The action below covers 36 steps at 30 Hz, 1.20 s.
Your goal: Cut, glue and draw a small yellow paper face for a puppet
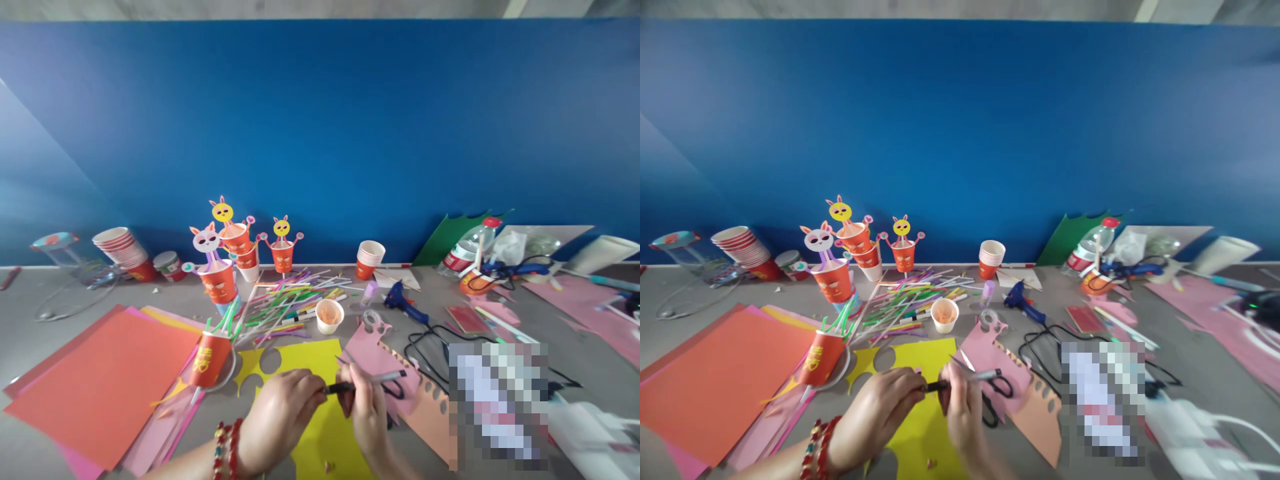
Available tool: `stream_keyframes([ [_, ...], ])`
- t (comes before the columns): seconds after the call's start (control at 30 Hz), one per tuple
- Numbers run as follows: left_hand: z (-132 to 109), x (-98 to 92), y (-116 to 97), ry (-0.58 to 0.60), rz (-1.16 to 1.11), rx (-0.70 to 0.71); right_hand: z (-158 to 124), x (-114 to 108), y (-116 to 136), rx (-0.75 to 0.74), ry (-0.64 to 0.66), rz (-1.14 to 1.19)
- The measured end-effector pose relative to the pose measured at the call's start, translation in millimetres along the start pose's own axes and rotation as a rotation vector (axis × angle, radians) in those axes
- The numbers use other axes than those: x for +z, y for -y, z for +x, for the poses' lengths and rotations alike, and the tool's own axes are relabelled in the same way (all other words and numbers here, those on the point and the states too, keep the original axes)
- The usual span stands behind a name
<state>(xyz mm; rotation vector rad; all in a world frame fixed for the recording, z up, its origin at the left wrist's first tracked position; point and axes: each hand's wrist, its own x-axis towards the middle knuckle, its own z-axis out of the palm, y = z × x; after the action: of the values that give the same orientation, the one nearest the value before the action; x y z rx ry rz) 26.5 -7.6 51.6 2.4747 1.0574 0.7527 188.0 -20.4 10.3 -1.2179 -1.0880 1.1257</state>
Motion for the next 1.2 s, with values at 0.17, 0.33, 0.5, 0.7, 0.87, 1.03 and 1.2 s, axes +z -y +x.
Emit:
stream_keyframes([
  [0.17, 2, -10.4, 61, -0.27, 0.102, -0.119, 6, -11, 13, -0.017, 0.26, -0.149],
  [0.33, -1, -16.9, 101, -0.167, 0.355, -0.409, 11, -37, 11, 0.027, 0.288, -0.249],
  [0.5, 6, -6.1, 91, 0.071, 0.526, -0.474, 11, -53, 0, 0.038, 0.236, -0.269],
  [0.7, 26, 1.8, 89, 0.151, 0.569, -0.477, 5, -53, -12, 0.048, 0.283, -0.246],
  [0.87, 53, 5.5, 94, 0.199, 0.573, -0.44, 6, -49, -12, 0.054, 0.281, -0.245],
  [1.03, 83, 15.1, 103, 0.26, 0.552, -0.461, 8, -46, -11, 0.044, 0.285, -0.269],
  [1.2, 92, 18.8, 106, 0.265, 0.529, -0.487, 5, -47, -18, 0.041, 0.263, -0.279],
])
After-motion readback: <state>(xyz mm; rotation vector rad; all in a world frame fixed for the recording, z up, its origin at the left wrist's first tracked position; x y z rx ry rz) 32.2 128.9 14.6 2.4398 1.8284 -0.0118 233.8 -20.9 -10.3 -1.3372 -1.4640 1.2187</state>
